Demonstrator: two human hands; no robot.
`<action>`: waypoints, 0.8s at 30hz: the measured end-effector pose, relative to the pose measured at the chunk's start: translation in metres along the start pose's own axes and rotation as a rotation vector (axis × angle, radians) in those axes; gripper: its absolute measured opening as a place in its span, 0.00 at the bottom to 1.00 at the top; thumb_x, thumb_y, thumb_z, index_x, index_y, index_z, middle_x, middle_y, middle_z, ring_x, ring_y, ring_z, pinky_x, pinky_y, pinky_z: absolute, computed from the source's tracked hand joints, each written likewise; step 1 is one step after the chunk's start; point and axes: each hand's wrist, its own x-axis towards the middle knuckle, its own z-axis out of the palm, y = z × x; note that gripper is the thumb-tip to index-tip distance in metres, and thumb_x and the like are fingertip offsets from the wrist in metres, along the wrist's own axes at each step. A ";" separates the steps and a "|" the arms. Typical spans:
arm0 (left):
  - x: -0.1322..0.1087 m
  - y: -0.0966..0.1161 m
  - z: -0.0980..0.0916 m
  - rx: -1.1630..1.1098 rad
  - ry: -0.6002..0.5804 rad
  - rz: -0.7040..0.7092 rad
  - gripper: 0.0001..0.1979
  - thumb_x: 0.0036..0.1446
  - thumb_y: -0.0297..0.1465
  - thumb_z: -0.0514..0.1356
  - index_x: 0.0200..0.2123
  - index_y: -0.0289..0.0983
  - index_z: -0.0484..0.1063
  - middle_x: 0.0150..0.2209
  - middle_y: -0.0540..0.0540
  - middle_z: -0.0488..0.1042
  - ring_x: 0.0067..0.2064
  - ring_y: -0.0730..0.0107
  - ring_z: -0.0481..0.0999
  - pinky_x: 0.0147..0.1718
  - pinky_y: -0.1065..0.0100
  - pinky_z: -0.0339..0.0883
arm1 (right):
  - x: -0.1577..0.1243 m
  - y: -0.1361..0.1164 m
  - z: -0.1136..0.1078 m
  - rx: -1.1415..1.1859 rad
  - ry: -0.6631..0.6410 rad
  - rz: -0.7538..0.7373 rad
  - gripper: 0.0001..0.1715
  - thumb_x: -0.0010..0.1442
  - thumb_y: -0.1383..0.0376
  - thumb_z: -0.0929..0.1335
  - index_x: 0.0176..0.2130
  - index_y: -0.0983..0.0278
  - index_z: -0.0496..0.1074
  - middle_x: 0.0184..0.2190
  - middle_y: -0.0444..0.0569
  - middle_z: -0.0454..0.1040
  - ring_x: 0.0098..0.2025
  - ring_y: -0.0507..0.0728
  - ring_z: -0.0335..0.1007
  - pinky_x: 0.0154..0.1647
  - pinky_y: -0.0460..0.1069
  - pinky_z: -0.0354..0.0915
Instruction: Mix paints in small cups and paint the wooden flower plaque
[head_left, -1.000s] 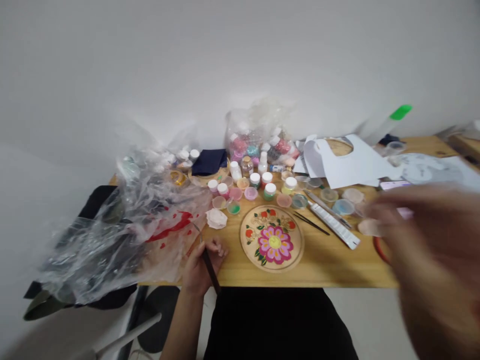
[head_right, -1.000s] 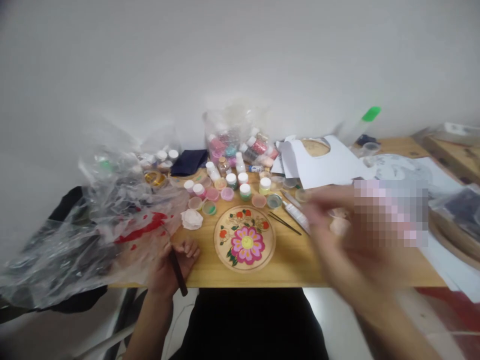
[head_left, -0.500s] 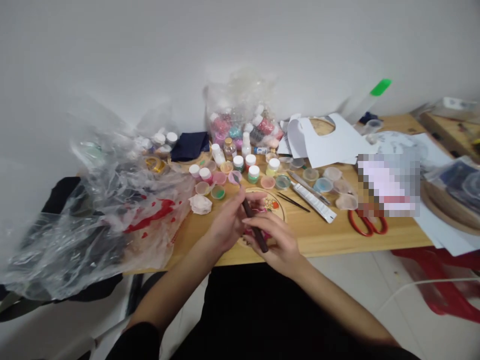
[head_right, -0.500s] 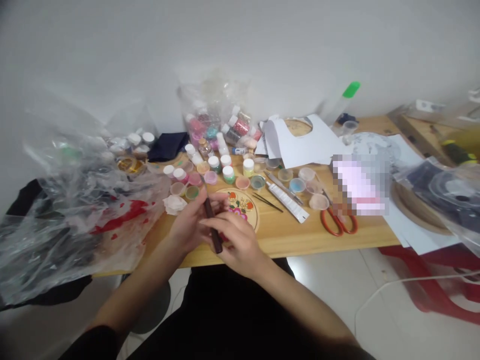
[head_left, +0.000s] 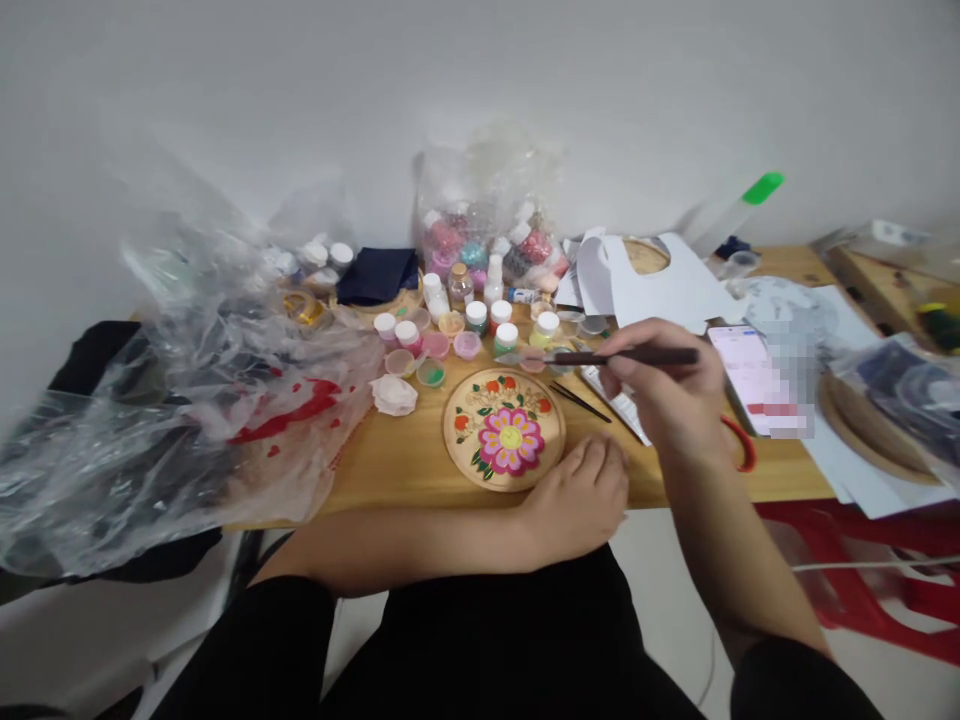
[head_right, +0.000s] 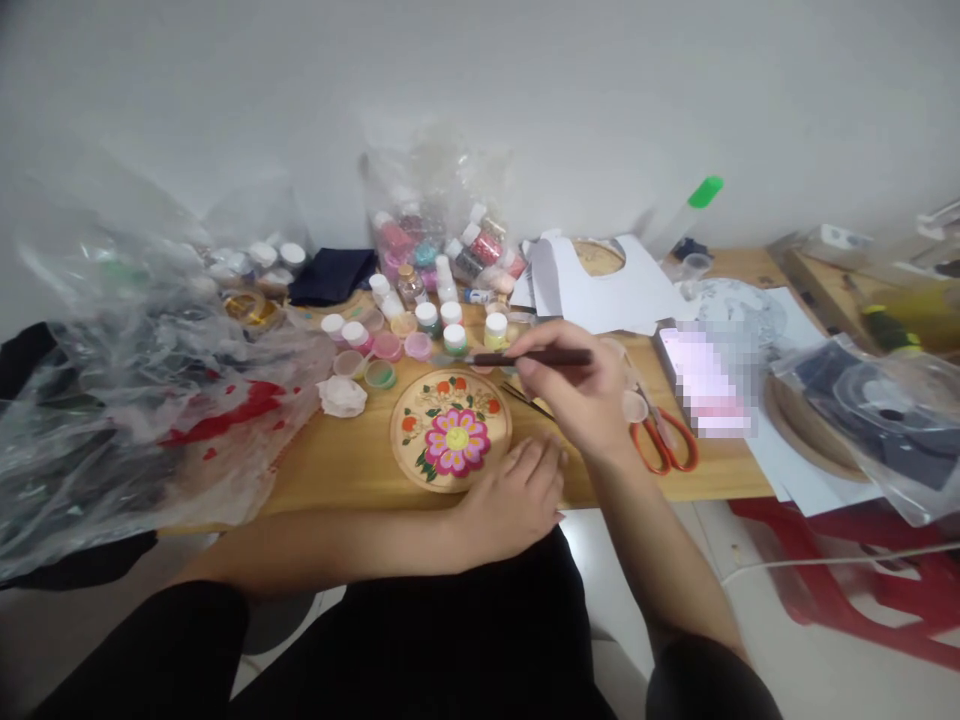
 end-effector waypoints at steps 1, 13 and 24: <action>0.003 0.006 0.005 0.047 -0.022 0.016 0.26 0.69 0.36 0.48 0.60 0.21 0.66 0.61 0.28 0.69 0.62 0.52 0.69 0.61 0.58 0.59 | 0.002 0.006 0.005 -0.021 -0.038 0.024 0.03 0.54 0.69 0.71 0.30 0.61 0.77 0.19 0.39 0.70 0.19 0.48 0.63 0.20 0.43 0.60; 0.005 0.011 0.024 0.039 0.018 0.044 0.23 0.68 0.26 0.44 0.60 0.27 0.68 0.60 0.35 0.71 0.61 0.57 0.71 0.61 0.59 0.58 | -0.005 0.051 0.000 -0.206 -0.013 -0.024 0.09 0.51 0.72 0.67 0.29 0.61 0.76 0.21 0.41 0.72 0.20 0.50 0.65 0.20 0.44 0.59; 0.006 0.011 0.022 0.009 -0.020 0.041 0.24 0.68 0.26 0.42 0.62 0.27 0.66 0.64 0.35 0.67 0.63 0.58 0.69 0.62 0.60 0.58 | -0.006 0.051 -0.007 -0.269 -0.093 -0.131 0.13 0.49 0.76 0.66 0.28 0.61 0.77 0.23 0.42 0.74 0.25 0.51 0.67 0.26 0.47 0.61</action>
